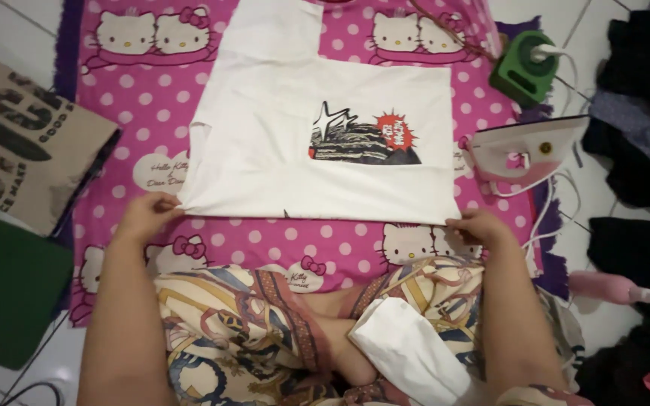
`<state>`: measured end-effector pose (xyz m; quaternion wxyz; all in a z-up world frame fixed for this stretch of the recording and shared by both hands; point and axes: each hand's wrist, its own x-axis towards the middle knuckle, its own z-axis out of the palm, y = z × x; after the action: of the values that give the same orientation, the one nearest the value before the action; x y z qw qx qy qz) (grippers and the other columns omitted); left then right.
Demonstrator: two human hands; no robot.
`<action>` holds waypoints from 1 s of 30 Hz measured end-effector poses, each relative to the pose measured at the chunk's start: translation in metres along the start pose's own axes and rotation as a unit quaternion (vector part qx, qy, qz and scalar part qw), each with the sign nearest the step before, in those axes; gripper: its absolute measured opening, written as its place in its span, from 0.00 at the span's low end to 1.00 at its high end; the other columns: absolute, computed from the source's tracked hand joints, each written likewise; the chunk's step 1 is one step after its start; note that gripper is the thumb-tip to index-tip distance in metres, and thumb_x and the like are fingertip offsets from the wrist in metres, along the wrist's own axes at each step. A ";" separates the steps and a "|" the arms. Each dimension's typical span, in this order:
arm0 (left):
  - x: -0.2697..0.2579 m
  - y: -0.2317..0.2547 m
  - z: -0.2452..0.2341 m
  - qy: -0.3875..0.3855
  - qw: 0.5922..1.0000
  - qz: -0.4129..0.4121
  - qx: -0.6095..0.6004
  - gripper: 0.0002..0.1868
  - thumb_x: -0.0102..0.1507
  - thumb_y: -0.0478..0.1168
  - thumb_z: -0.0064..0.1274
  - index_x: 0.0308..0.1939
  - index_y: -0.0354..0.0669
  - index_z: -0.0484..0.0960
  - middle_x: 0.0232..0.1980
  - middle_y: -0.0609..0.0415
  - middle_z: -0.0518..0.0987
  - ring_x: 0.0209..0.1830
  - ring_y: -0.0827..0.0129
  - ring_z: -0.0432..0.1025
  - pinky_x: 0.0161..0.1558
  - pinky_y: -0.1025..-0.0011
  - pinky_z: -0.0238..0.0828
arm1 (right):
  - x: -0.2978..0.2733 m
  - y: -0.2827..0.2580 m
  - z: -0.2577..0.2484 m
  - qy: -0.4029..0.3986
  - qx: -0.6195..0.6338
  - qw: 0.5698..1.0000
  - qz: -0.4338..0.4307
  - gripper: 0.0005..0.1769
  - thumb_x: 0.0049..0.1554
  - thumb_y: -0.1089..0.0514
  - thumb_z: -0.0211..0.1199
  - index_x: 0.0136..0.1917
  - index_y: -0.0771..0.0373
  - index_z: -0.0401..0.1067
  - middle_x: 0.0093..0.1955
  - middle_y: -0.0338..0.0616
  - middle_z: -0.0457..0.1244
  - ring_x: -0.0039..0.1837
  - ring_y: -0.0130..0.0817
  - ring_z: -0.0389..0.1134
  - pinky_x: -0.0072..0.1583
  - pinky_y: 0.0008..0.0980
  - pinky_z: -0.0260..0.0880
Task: Ironing and folding a white t-shirt on a blanket on the floor.
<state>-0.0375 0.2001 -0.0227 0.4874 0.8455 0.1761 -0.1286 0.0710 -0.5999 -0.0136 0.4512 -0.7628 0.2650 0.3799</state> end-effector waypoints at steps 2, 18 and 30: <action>-0.013 0.015 -0.008 0.027 1.000 0.016 0.003 0.16 0.57 0.34 0.68 0.48 0.35 0.86 0.41 0.53 0.85 0.40 0.72 0.77 0.43 0.72 0.74 | -0.001 -0.001 -0.001 0.003 -0.003 1.000 0.000 0.14 0.54 0.53 0.72 0.45 0.64 0.73 0.33 0.39 0.64 0.32 0.32 0.63 0.34 0.32 0.64; -0.022 0.024 -0.007 0.003 0.990 -0.048 0.129 0.22 0.54 0.33 0.69 0.51 0.40 0.82 0.43 0.51 0.85 0.43 0.66 0.79 0.46 0.66 0.75 | 0.003 0.001 0.009 0.011 -0.195 0.980 0.024 0.22 0.46 0.48 0.79 0.47 0.67 0.82 0.35 0.44 0.68 0.33 0.35 0.66 0.37 0.35 0.69; -0.037 0.127 0.048 -0.004 0.932 0.127 0.340 0.18 0.55 0.49 0.64 0.44 0.44 0.84 0.46 0.49 0.81 0.50 0.53 0.74 0.53 0.57 0.73 | -0.010 -0.042 0.040 0.194 -0.255 0.943 -0.088 0.31 0.52 0.37 0.75 0.51 0.67 0.77 0.41 0.53 0.69 0.43 0.46 0.72 0.49 0.43 0.71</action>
<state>-0.0196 0.0936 0.0667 0.1840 0.9754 0.0107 -0.1210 0.0827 -0.5448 0.0032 0.2130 -0.9315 0.1742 0.2381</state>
